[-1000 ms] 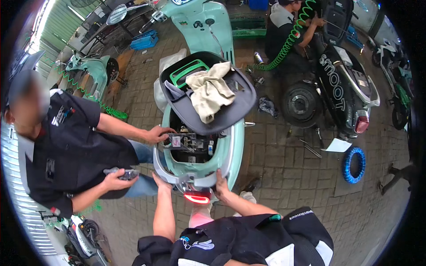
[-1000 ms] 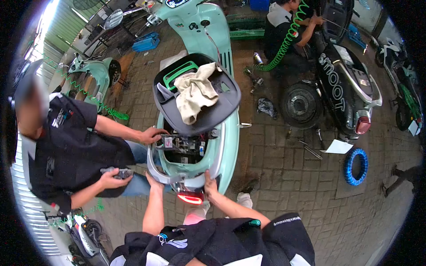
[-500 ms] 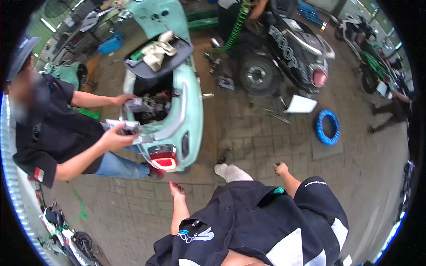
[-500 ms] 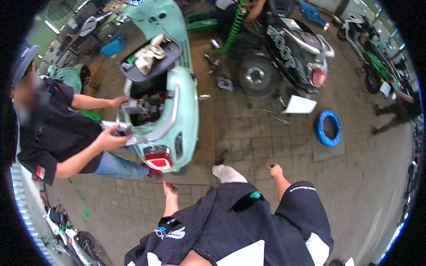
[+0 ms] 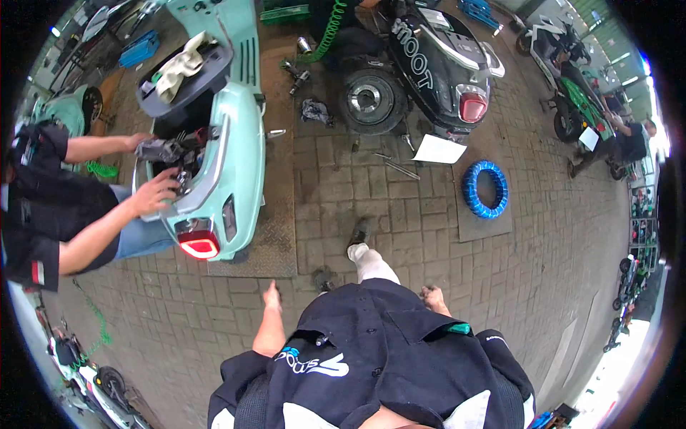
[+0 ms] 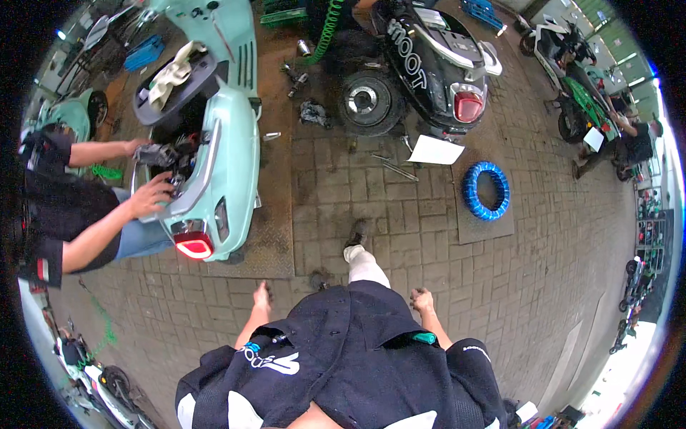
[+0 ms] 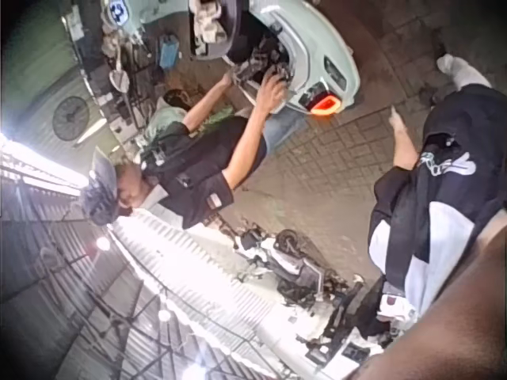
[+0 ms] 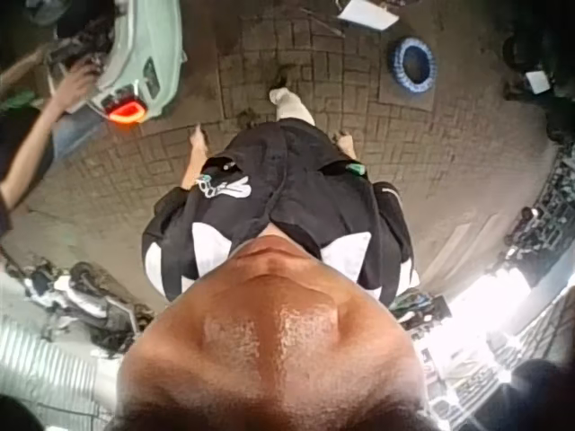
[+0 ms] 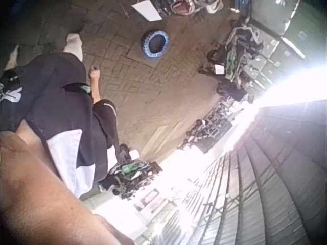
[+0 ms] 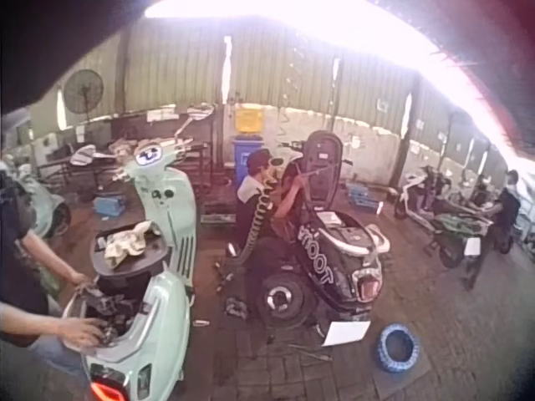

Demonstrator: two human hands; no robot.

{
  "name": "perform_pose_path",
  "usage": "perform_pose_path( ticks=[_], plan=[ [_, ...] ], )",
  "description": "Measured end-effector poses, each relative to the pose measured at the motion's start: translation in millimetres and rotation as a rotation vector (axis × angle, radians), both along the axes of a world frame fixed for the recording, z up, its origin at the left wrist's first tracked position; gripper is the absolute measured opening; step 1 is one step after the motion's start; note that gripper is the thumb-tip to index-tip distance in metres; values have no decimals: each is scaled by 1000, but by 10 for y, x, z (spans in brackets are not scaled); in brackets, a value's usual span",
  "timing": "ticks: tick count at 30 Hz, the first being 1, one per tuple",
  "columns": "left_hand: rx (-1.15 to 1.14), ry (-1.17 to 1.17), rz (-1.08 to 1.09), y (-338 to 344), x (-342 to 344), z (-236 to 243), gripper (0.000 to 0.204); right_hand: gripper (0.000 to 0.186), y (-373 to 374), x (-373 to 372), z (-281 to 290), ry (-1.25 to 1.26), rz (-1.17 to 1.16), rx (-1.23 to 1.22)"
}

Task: The person pries a tire off a scooter wheel using a screwdriver and a metal bar, then removes the wheel from the assembly.

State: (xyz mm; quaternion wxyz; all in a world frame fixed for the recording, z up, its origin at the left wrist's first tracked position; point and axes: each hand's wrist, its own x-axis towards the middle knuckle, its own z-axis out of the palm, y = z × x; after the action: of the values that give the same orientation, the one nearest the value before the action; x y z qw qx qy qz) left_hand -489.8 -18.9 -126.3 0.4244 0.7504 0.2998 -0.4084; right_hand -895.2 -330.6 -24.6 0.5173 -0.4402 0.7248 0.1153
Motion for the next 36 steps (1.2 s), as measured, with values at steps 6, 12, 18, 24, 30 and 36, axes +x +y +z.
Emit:
perform_pose_path(
  ticks=[6, 12, 18, 24, 30, 36],
  plan=[
    [-242, -225, -73, -1792, 725, 459, 39, 33, -1086, 196, -93, -212, -229, -138],
    [-347, -325, -135, -2788, 930, 1131, 31, 32, -1907, 486, -43, -174, -247, -185],
    [-165, -199, -23, -2853, 1475, 615, 36, 31, -2485, 998, -223, -162, -266, -134],
    [-122, -129, -107, -3791, 2631, -13, 46, 26, -2905, 1814, -409, -142, -399, -144],
    [-138, -232, -444, -5931, 3432, 207, 45, 28, -2892, 2537, -277, -197, -650, 24],
    [-252, -191, -805, -7484, 3563, 475, 45, 34, -2846, 2903, -632, -315, -798, 75]
  ],
)
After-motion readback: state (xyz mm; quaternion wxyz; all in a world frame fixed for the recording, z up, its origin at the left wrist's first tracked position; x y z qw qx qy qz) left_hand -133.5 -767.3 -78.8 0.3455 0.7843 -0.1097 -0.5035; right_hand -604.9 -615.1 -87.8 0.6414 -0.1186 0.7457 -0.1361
